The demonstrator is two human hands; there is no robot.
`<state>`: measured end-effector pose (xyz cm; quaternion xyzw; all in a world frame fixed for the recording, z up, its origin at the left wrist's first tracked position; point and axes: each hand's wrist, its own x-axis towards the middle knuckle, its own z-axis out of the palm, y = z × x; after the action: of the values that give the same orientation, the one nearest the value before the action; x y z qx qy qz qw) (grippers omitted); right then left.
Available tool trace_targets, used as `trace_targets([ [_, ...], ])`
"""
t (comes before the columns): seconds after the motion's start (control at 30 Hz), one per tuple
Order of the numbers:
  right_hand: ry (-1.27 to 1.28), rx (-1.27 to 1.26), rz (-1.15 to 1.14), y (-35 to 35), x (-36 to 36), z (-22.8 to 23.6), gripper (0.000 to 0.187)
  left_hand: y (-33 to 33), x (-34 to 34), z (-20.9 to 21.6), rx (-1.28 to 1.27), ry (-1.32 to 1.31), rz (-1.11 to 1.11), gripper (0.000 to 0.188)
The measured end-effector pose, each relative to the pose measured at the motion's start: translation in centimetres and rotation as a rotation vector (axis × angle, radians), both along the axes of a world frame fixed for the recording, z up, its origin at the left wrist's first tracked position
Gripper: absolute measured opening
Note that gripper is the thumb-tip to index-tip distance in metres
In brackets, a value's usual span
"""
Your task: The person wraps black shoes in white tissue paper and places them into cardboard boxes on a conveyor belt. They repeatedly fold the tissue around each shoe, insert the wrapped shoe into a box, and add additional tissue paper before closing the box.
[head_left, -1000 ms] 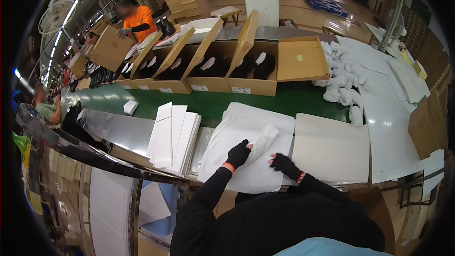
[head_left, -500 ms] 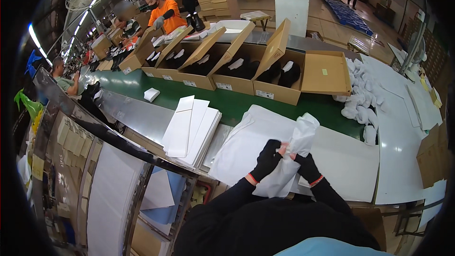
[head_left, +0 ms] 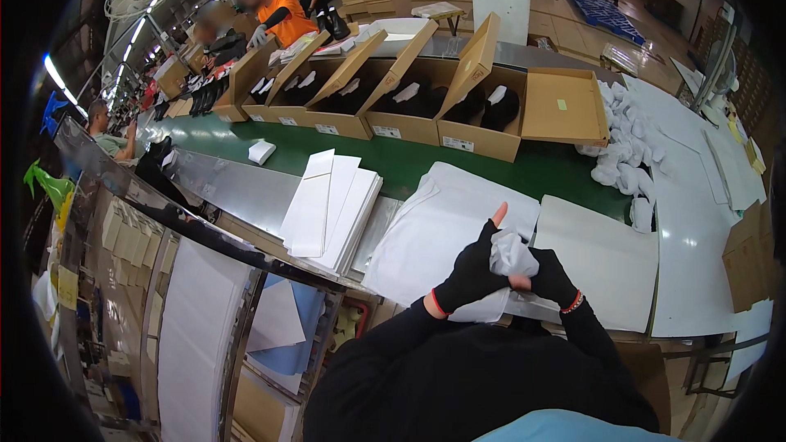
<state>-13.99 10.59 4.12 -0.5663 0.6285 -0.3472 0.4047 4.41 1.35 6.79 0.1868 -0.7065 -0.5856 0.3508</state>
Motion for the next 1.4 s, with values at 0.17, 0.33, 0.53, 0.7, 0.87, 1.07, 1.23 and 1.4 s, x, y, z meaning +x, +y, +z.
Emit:
trace_targets([
  [0.17,-0.096,-0.030,0.089,0.5,0.7,1.1,0.046,-1.2,-0.3,-1.2,0.277,0.087,-0.077,0.063],
  [0.33,-0.023,-0.163,0.043,0.4,0.9,-1.4,0.089,-2.3,-2.3,-6.1,0.371,0.032,0.103,0.060],
  [0.53,0.039,-0.072,-0.051,1.0,-0.2,-2.2,0.113,-0.8,-1.2,-4.1,0.009,0.005,0.093,0.020],
  [0.7,0.118,-0.076,-0.066,0.0,-0.1,-2.3,0.114,0.2,-0.9,-2.4,-0.200,-0.272,-0.013,0.038],
  [0.87,-0.052,0.083,-0.003,0.5,-0.4,-0.7,0.088,-3.8,0.5,-2.3,0.019,-0.141,0.130,0.045],
  [1.07,-0.191,0.367,0.060,0.9,-0.2,3.6,0.055,-4.3,2.4,-2.9,0.318,-0.283,-0.002,0.040],
  [1.23,-0.148,0.329,0.185,1.7,-2.4,2.8,0.070,-3.5,2.7,-4.3,0.582,-0.111,-0.115,0.042],
  [1.4,-0.019,-0.232,-0.178,0.2,-2.4,-2.0,0.046,-2.9,1.3,-3.0,0.382,-0.060,0.057,0.036],
])
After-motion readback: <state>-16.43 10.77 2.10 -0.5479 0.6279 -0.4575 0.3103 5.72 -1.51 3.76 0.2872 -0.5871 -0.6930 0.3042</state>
